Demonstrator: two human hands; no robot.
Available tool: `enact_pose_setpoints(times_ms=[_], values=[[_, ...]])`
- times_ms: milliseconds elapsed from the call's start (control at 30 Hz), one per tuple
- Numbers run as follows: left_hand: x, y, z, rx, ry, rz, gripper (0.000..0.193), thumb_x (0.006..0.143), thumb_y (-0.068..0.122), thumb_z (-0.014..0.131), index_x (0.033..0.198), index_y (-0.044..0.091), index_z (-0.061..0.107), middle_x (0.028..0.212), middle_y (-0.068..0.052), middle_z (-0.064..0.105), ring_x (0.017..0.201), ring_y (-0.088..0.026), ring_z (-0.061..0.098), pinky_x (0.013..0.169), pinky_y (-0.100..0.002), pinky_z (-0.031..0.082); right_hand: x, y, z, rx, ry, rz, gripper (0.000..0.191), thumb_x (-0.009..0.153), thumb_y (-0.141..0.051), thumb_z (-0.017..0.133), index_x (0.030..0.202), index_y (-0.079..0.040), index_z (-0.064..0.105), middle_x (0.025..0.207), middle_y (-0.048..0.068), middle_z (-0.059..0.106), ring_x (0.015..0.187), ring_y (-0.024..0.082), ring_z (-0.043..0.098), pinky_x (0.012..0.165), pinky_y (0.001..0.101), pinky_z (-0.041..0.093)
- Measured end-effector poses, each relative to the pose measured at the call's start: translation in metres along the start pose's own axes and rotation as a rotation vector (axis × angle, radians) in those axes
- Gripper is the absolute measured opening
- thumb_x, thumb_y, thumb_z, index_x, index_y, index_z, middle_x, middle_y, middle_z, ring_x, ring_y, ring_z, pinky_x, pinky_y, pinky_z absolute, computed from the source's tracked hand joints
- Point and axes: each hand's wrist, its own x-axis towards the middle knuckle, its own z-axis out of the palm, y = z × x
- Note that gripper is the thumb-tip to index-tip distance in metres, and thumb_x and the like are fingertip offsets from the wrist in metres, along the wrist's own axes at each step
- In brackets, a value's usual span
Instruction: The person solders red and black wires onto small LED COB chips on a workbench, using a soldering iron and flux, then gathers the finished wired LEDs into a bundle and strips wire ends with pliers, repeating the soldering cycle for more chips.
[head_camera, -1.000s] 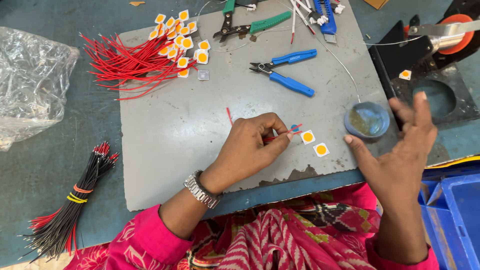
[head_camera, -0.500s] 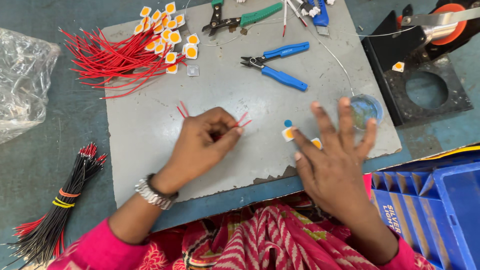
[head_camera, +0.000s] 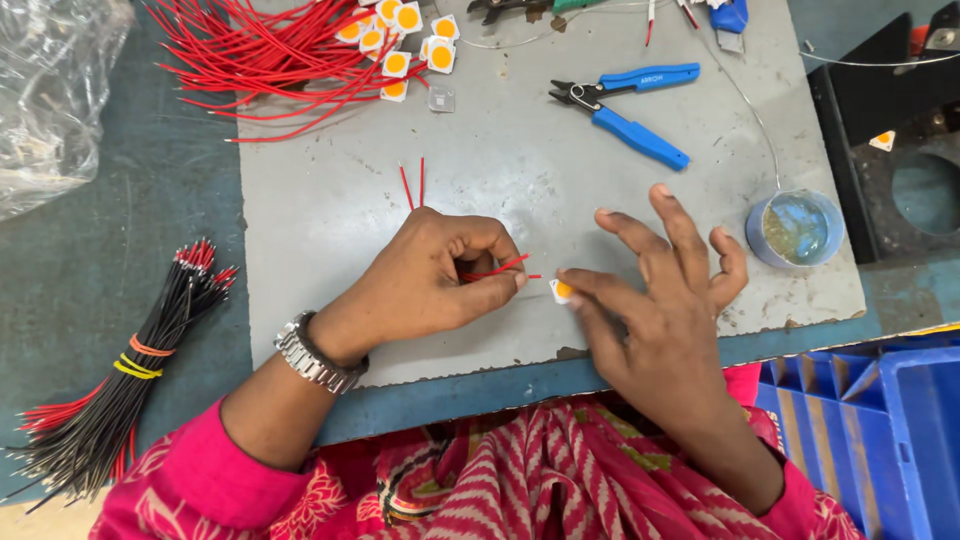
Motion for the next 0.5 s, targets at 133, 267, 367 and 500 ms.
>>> enact_pose_setpoints(times_ms=[133, 267, 367, 500], values=[[-0.001, 0.002, 0.004, 0.056, 0.033, 0.037, 0.009, 0.085, 0.012, 0.073, 0.088, 0.004, 0.071, 0.063, -0.002, 0.065, 0.054, -0.008, 0.056, 0.051, -0.026, 0.044, -0.004, 0.003, 0.0, 0.047, 0.068, 0.056, 0.019, 0.085, -0.026, 0.082, 0.103, -0.021, 0.08, 0.138, 0.006, 0.061, 0.15, 0.03, 0.035, 0.114, 0.0526, 0.016], [-0.004, 0.004, 0.009, 0.233, 0.065, 0.151, 0.013, 0.083, 0.014, 0.073, 0.093, 0.005, 0.073, 0.075, -0.006, 0.07, 0.059, -0.017, 0.066, 0.053, -0.03, 0.05, -0.006, 0.004, 0.002, 0.047, 0.053, 0.072, 0.017, 0.083, -0.028, 0.083, 0.097, -0.019, 0.078, 0.136, 0.004, 0.062, 0.149, 0.03, 0.036, 0.113, 0.0534, 0.019], [-0.005, 0.005, 0.012, 0.285, 0.03, 0.257, 0.015, 0.085, 0.014, 0.072, 0.097, 0.006, 0.07, 0.095, -0.005, 0.075, 0.071, -0.019, 0.073, 0.061, -0.031, 0.057, -0.007, 0.004, 0.003, 0.03, 0.04, 0.04, 0.011, 0.084, -0.025, 0.083, 0.093, -0.021, 0.079, 0.137, 0.003, 0.063, 0.149, 0.03, 0.036, 0.112, 0.0544, 0.019], [-0.005, 0.006, 0.017, 0.422, -0.014, 0.32, 0.014, 0.083, 0.015, 0.072, 0.094, 0.007, 0.068, 0.112, -0.003, 0.078, 0.074, -0.02, 0.073, 0.062, -0.033, 0.057, -0.007, 0.002, 0.004, 0.034, 0.061, 0.034, 0.013, 0.084, -0.022, 0.082, 0.097, -0.021, 0.081, 0.138, 0.002, 0.063, 0.149, 0.029, 0.038, 0.11, 0.0546, 0.02]])
